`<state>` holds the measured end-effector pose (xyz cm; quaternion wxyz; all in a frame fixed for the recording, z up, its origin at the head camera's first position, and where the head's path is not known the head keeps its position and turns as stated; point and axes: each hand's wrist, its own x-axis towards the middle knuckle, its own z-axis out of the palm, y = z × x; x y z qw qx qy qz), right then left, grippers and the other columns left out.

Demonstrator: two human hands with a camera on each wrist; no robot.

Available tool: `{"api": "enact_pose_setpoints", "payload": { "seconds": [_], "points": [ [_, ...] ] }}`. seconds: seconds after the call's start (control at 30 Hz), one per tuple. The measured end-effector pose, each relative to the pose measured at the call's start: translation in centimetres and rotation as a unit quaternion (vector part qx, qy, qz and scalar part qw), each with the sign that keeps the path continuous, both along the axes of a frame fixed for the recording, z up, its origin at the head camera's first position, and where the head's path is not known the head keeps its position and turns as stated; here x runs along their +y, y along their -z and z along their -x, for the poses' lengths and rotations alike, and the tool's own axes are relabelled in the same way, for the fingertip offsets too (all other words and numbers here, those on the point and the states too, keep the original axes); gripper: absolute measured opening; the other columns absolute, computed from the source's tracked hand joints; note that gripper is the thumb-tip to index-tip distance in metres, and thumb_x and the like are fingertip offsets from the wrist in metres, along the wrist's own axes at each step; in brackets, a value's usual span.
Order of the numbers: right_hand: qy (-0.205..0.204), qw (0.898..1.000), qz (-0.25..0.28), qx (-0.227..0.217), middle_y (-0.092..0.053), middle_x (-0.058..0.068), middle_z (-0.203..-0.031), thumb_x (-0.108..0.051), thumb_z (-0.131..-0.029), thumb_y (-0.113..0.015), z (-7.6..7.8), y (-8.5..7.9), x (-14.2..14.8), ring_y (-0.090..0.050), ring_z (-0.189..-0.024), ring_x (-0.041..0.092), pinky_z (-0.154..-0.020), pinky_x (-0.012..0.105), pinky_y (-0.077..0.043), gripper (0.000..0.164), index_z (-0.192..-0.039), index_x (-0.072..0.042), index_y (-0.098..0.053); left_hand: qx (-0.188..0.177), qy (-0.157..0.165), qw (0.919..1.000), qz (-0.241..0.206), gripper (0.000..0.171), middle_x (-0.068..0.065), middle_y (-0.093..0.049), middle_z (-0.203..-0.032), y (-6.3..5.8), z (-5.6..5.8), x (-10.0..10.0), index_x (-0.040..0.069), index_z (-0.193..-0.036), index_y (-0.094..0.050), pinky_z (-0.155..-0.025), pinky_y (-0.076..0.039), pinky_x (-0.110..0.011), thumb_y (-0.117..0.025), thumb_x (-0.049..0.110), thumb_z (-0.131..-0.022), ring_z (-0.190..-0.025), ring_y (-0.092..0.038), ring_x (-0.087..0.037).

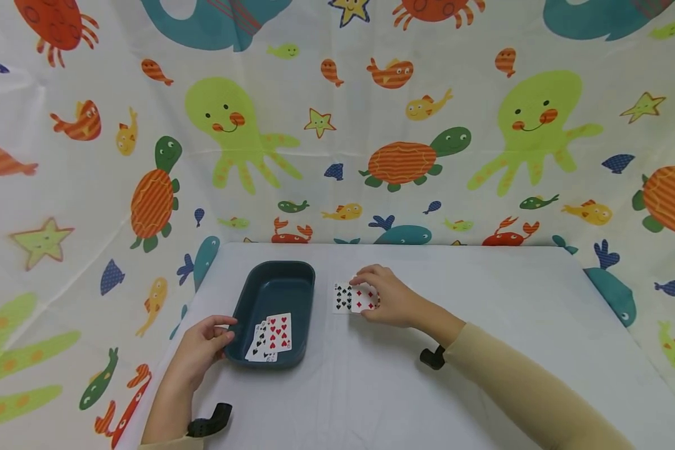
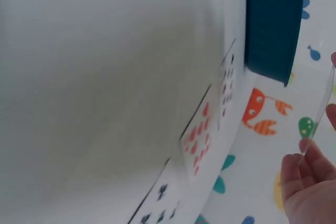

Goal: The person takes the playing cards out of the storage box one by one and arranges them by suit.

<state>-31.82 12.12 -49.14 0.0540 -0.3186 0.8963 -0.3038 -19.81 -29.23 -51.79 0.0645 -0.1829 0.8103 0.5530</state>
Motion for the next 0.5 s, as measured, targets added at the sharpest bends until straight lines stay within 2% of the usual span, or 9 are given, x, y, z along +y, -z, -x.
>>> {"api": "enact_pose_setpoints", "payload": {
  "seconds": [0.27, 0.5],
  "points": [
    [0.026, 1.000, 0.000, -0.005, -0.052, 0.005, -0.155, -0.019, -0.086, -0.087, 0.0, 1.2, 4.2, -0.046, -0.149, 0.033, -0.120, 0.057, -0.047, 0.060, -0.142, -0.019, -0.067, 0.002, -0.001, 1.0000, -0.008, 0.040, -0.006, -0.062, -0.102, 0.3, 0.2, -0.2, 0.003, -0.146, -0.058, -0.073, -0.058, -0.026, -0.064, 0.014, -0.108, -0.086, -0.058, -0.019],
    [0.052, 0.998, -0.030, 0.001, -0.053, 0.009, -0.155, -0.019, -0.087, -0.087, 0.5, 2.5, 7.8, -0.048, -0.148, 0.035, -0.120, 0.058, -0.046, 0.059, -0.142, -0.017, -0.066, 0.006, -0.002, 1.0000, -0.007, 0.039, -0.003, -0.061, -0.100, 0.5, 0.4, -0.3, 0.003, -0.146, -0.059, -0.073, -0.057, -0.027, -0.064, 0.012, -0.108, -0.085, -0.057, -0.018]
  ]
}}
